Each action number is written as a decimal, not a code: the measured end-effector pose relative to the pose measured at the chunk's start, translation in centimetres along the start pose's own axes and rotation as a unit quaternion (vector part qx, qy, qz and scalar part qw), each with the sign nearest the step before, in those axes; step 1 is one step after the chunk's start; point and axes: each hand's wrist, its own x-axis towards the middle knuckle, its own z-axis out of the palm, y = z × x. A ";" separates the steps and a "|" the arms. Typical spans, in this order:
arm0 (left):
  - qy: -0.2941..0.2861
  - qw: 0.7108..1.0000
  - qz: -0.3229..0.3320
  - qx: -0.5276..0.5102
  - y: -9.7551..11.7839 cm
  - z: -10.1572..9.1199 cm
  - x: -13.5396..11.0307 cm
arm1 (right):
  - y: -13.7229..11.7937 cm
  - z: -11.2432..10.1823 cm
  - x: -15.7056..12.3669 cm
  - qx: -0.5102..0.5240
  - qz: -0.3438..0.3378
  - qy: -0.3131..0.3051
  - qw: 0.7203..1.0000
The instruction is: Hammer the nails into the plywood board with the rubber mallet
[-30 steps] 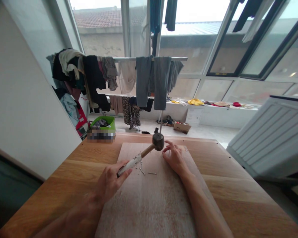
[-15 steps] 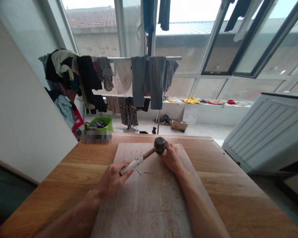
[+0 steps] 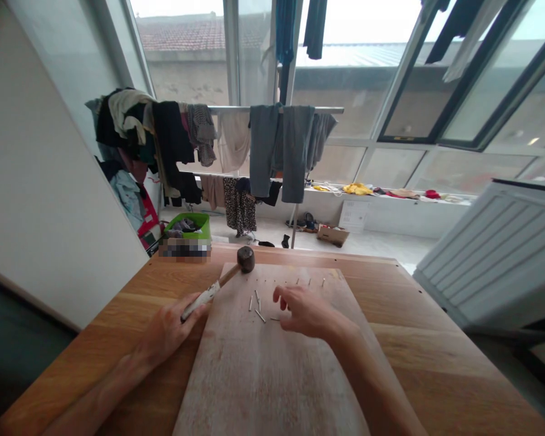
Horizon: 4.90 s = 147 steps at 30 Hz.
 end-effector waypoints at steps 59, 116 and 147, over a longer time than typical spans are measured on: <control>-0.015 0.992 0.049 -0.116 8.1 1.9 0.4 | 7.2 2.8 1.4 -0.026 0.019 0.436 0.900; 0.000 0.999 -0.029 -0.031 1.0 0.3 -0.1 | 3.8 5.4 4.5 -0.028 -0.011 0.301 0.953; 0.008 0.992 0.060 -0.109 4.0 1.5 -1.5 | 4.9 6.1 4.9 0.013 0.026 0.322 0.946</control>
